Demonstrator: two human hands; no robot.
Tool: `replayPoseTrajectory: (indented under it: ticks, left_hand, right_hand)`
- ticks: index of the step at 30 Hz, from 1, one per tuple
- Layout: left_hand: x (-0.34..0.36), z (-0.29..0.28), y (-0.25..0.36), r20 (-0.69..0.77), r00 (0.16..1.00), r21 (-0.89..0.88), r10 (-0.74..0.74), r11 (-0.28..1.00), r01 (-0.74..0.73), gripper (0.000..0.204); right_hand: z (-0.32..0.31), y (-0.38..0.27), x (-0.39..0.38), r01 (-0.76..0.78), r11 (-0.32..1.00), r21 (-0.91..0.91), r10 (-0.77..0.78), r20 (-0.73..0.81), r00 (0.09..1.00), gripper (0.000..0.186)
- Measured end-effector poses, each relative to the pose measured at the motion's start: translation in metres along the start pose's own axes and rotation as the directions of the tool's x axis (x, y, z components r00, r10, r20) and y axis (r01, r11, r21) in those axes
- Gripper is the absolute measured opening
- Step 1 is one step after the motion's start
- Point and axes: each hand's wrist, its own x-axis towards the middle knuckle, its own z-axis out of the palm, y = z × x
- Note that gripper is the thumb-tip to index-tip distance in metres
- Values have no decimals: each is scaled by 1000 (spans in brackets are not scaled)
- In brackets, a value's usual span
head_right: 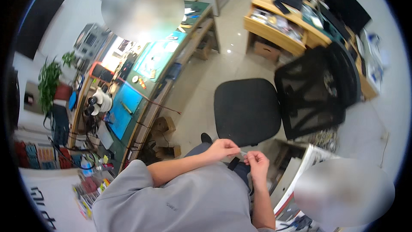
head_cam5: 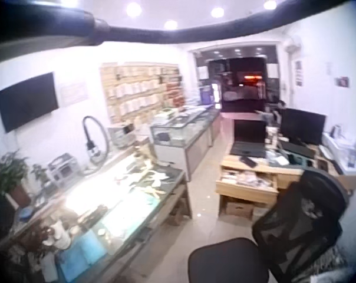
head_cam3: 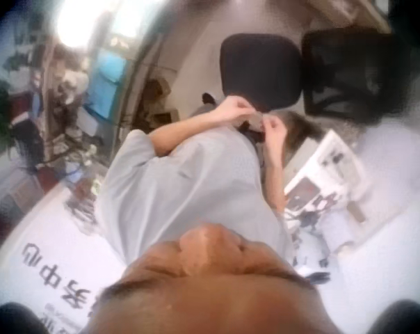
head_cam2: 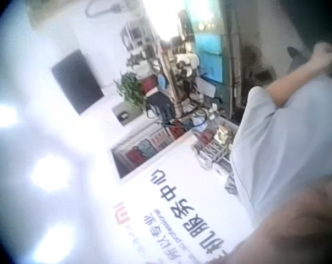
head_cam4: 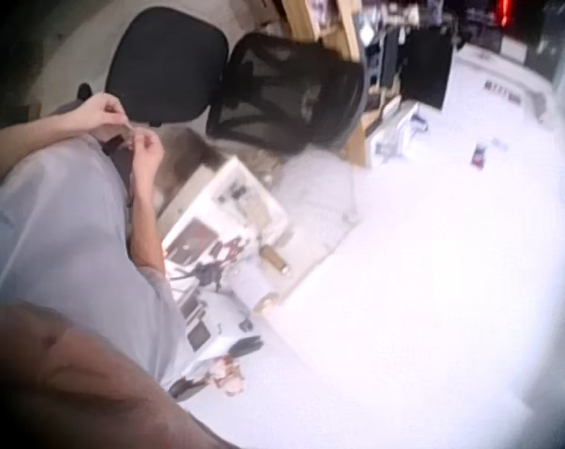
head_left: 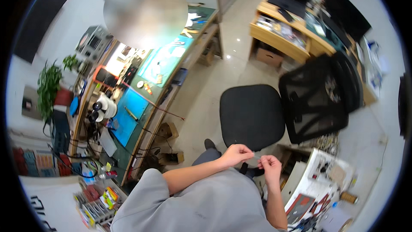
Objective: The person moves between workstations in a repair shop, handling small electronic components and tools. They retrieve items from a drawer, use a lighter to heat a small metal piece, and manipulate components on a blue mat using tweezers and a screwdriver.
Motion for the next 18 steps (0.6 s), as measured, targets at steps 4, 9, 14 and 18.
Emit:
replayPoseTrajectory:
  ticks: [4,9,14,18]
  left_hand:
    - [-47,-115,10,-223,975,-131,16,990,-46,25]
    - [-110,-212,14,-523,842,162,134,985,-56,24]
    - [-126,-244,22,-643,753,136,142,988,-71,21]
    - [-133,-277,30,-697,713,-6,73,994,-107,19]
  right_hand:
    - [113,-23,41,-75,992,-100,88,133,987,13]
    - [210,-29,103,65,962,-266,57,428,902,25]
    - [318,-51,116,539,700,-468,112,818,564,23]
    - [365,-57,141,549,660,-513,243,837,491,19]
